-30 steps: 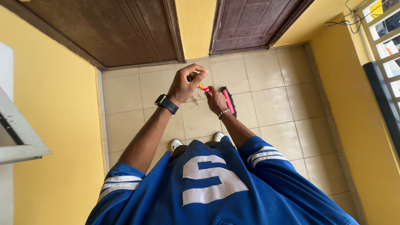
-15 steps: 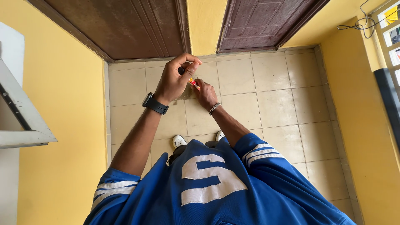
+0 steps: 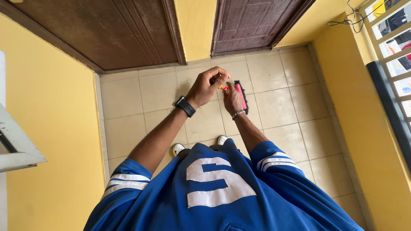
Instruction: Assembling a mop or broom by screwing the handle into the head while standing on a balcony.
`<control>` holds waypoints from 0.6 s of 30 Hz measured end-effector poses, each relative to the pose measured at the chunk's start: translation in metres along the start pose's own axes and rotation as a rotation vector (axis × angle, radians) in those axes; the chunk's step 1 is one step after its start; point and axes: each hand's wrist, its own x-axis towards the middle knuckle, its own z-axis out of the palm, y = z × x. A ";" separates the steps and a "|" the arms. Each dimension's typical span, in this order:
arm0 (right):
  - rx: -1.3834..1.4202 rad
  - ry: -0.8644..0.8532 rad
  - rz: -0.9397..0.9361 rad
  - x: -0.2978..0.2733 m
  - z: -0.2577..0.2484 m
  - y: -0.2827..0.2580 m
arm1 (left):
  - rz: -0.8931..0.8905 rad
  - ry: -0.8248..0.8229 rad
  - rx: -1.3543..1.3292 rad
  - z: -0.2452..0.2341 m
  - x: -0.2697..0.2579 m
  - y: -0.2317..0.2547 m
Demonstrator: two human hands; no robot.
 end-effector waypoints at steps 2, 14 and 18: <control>-0.020 0.001 -0.021 -0.003 0.020 0.036 | -0.024 0.003 0.011 0.009 -0.007 -0.021; -0.031 -0.108 0.038 0.001 0.038 0.004 | -0.123 0.026 -0.015 -0.024 -0.020 -0.026; -0.027 -0.094 0.026 -0.008 0.046 0.001 | -0.121 -0.008 0.002 -0.031 -0.026 -0.022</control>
